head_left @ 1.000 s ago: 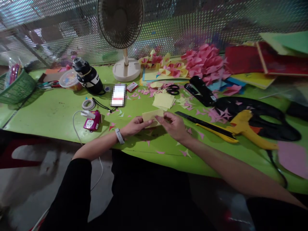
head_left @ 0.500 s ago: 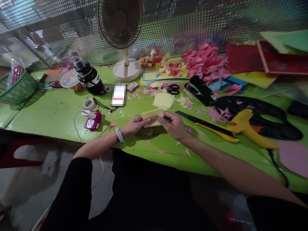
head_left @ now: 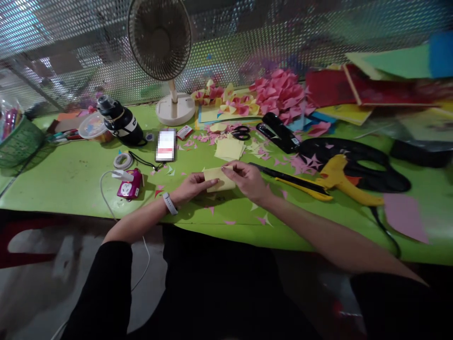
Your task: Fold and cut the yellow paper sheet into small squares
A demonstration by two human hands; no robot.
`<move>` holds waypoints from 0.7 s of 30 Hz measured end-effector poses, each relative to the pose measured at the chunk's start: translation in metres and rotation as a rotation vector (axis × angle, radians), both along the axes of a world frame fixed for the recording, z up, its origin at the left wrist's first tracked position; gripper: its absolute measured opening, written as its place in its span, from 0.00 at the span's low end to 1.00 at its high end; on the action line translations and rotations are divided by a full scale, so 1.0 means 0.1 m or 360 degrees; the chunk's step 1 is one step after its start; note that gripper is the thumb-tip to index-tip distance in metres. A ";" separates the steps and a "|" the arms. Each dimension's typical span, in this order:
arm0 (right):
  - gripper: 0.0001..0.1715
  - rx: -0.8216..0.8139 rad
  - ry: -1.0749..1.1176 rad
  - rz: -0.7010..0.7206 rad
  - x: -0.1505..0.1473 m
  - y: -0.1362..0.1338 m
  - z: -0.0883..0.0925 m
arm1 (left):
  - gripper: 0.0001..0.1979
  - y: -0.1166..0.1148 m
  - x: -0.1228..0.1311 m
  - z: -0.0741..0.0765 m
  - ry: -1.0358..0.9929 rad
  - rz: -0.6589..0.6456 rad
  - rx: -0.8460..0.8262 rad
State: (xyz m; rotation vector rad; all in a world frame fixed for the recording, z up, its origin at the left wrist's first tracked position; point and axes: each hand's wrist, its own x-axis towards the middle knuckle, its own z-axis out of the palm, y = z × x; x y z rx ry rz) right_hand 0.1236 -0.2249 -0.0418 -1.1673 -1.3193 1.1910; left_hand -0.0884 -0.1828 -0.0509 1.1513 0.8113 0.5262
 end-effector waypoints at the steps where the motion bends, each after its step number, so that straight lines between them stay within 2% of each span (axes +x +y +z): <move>1: 0.22 0.0007 0.0006 -0.0016 0.00 0.00 0.00 | 0.29 0.01 0.00 0.01 -0.0004 0.0044 0.0037; 7: 0.22 -0.0028 -0.0020 0.0007 0.00 0.00 0.02 | 0.25 0.05 0.00 -0.02 0.0034 0.0235 0.0200; 13: 0.23 -0.0052 -0.0090 0.0000 -0.01 0.01 0.01 | 0.30 0.07 0.00 0.00 -0.0044 0.0256 0.0266; 21: 0.25 -0.0014 -0.0191 0.0064 0.00 0.06 -0.06 | 0.26 0.13 -0.01 -0.03 0.0132 0.0234 0.0535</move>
